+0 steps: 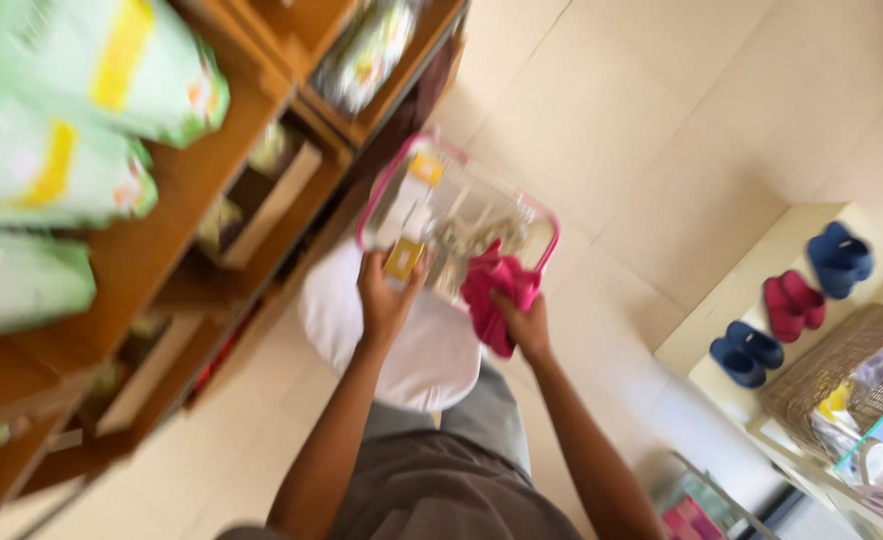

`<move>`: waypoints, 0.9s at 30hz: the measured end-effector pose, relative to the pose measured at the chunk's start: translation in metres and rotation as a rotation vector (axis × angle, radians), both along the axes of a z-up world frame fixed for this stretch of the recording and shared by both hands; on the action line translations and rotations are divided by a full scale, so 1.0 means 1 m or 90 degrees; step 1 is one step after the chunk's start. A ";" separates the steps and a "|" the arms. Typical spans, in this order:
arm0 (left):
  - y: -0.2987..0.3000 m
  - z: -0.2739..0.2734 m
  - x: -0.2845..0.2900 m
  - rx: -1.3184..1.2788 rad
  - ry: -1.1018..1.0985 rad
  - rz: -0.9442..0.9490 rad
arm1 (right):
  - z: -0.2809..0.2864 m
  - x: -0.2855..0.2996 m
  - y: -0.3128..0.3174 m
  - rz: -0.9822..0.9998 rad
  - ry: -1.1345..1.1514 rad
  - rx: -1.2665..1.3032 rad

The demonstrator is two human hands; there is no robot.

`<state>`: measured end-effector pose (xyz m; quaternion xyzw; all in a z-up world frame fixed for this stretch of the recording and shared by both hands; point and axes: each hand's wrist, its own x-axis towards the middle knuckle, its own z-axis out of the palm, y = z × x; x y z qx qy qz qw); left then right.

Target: The recorder is wiping down wooden grocery store shelves and individual product boxes and jars using a pink cloth.

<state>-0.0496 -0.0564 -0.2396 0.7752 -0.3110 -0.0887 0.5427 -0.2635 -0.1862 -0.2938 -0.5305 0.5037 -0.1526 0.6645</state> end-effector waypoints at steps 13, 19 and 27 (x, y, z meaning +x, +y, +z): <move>0.017 0.163 0.051 -0.346 0.346 -0.217 | 0.280 0.151 0.080 0.015 -0.259 -0.879; 0.036 0.098 0.069 -0.373 0.276 -0.245 | 0.337 0.175 0.097 0.103 -0.338 -0.887; 0.049 0.178 0.094 -0.540 0.621 -0.397 | 0.291 0.155 0.131 0.166 -0.289 -1.058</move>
